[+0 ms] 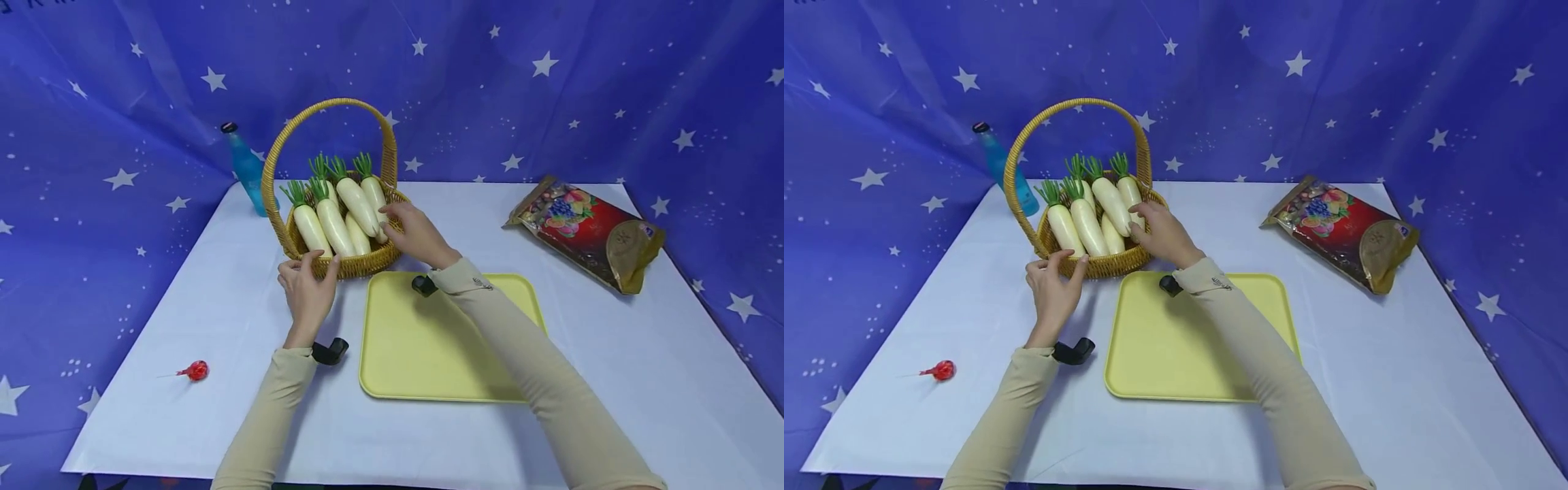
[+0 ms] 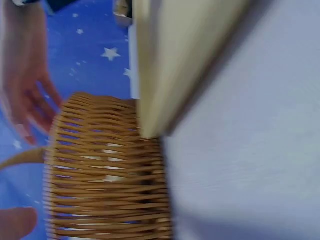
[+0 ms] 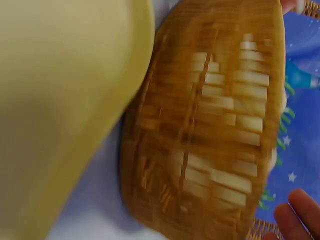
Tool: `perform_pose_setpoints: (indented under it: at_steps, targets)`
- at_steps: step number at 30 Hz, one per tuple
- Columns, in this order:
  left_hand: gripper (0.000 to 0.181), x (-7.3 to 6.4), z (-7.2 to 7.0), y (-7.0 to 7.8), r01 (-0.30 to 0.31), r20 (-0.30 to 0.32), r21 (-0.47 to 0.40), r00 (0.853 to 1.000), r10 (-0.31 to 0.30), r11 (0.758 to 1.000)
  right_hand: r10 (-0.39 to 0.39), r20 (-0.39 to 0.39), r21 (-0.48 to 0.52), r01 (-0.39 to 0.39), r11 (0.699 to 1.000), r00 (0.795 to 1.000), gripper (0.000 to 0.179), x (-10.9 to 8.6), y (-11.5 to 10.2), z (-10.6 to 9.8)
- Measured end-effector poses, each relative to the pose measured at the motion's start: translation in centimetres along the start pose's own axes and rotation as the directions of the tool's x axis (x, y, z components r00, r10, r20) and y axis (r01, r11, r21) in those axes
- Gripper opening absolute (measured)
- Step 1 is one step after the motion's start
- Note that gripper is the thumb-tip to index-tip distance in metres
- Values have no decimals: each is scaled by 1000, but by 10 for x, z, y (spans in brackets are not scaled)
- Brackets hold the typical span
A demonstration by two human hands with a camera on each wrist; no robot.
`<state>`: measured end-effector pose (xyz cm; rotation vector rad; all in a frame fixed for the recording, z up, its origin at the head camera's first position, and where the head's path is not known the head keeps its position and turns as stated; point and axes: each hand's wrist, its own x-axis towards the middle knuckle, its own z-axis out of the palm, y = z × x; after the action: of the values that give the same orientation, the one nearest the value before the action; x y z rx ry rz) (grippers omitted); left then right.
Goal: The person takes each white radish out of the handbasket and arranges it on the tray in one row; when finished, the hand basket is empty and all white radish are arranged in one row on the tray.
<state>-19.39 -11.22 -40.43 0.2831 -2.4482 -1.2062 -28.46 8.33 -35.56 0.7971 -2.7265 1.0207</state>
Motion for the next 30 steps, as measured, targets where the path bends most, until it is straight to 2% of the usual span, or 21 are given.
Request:
perform_pose_setpoints:
  at_steps: [4, 8, 12, 15, 22, 30]
  targets:
    - [47, 2, 14, -11, 34, -50, -73, 998, -37, 997, -27, -44, 55, 29, 998, 999, 36, 1, -6, 17]
    - [51, 2, 25, -12, 36, -105, -164, 993, -54, 986, -21, -85, 117, 31, 993, 996, 38, 5, -11, 32]
    - [57, 3, 29, -13, 39, -146, -193, 987, -68, 980, 5, -124, 135, 12, 991, 992, 41, 12, -10, 45]
    - [59, 4, 30, -14, 47, -122, -191, 990, -71, 980, 22, -131, 115, -7, 993, 991, 46, 18, -7, 51]
    - [59, 4, 27, -19, 41, -56, -164, 997, -51, 986, 68, -64, 23, -66, 998, 996, 65, 37, -4, 56]
    - [59, 7, 26, -21, 44, -50, -162, 997, -52, 986, 99, 21, -29, -98, 995, 995, 74, 58, 3, 56]
